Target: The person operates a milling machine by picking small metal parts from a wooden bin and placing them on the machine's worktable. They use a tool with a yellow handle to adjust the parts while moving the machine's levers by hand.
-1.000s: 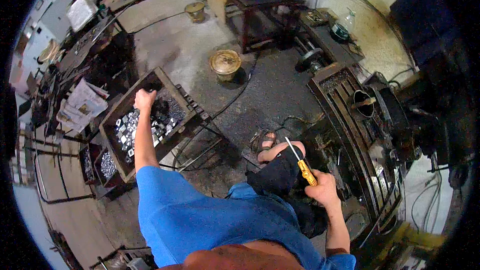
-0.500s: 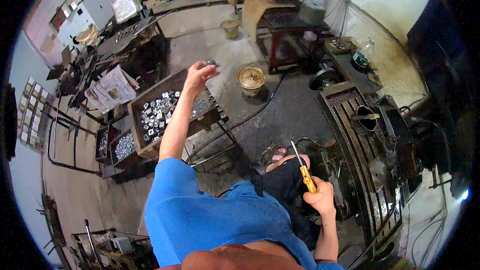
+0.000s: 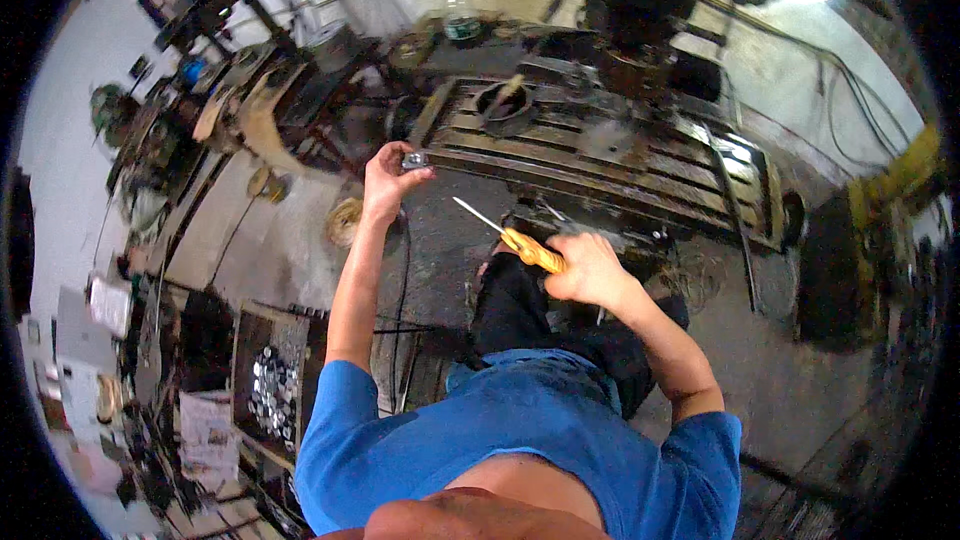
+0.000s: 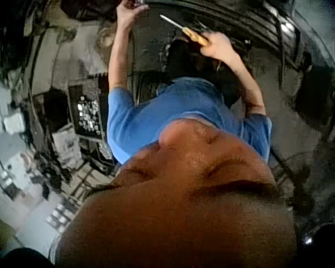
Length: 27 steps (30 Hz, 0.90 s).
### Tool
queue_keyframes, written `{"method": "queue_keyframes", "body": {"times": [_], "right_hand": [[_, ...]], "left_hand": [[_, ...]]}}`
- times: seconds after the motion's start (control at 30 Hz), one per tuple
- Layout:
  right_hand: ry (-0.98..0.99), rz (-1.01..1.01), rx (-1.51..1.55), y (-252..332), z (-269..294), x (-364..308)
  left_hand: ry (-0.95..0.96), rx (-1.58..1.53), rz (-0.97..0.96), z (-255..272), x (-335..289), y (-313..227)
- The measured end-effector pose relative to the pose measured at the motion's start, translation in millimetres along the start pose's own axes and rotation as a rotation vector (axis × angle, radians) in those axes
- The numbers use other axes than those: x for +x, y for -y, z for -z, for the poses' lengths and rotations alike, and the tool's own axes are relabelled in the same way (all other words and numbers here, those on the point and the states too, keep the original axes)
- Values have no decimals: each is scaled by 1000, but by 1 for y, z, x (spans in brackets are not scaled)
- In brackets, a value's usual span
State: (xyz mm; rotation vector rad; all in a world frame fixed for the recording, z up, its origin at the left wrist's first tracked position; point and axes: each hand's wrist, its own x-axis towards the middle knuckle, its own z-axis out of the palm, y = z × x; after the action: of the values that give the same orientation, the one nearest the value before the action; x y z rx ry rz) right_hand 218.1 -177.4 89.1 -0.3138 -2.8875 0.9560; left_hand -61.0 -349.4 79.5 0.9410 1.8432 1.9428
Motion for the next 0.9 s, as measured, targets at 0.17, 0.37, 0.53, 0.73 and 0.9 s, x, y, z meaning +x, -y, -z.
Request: {"method": "queue_keyframes", "body": {"times": [0.17,0.37,0.53,0.73,0.9], "right_hand": [[-76,-137,-90,-9,17,4],[20,-258,-142,-23,31,-15],[25,-401,-162,-46,57,-40],[-235,-738,-251,-118,86,-30],[-350,-612,-226,-151,77,-24]], "left_hand": [[145,618,-263,-59,9,-5],[229,515,-179,-98,22,19],[320,554,-146,-137,36,31],[217,832,-356,-242,74,36],[285,1034,-401,-288,103,54]]}}
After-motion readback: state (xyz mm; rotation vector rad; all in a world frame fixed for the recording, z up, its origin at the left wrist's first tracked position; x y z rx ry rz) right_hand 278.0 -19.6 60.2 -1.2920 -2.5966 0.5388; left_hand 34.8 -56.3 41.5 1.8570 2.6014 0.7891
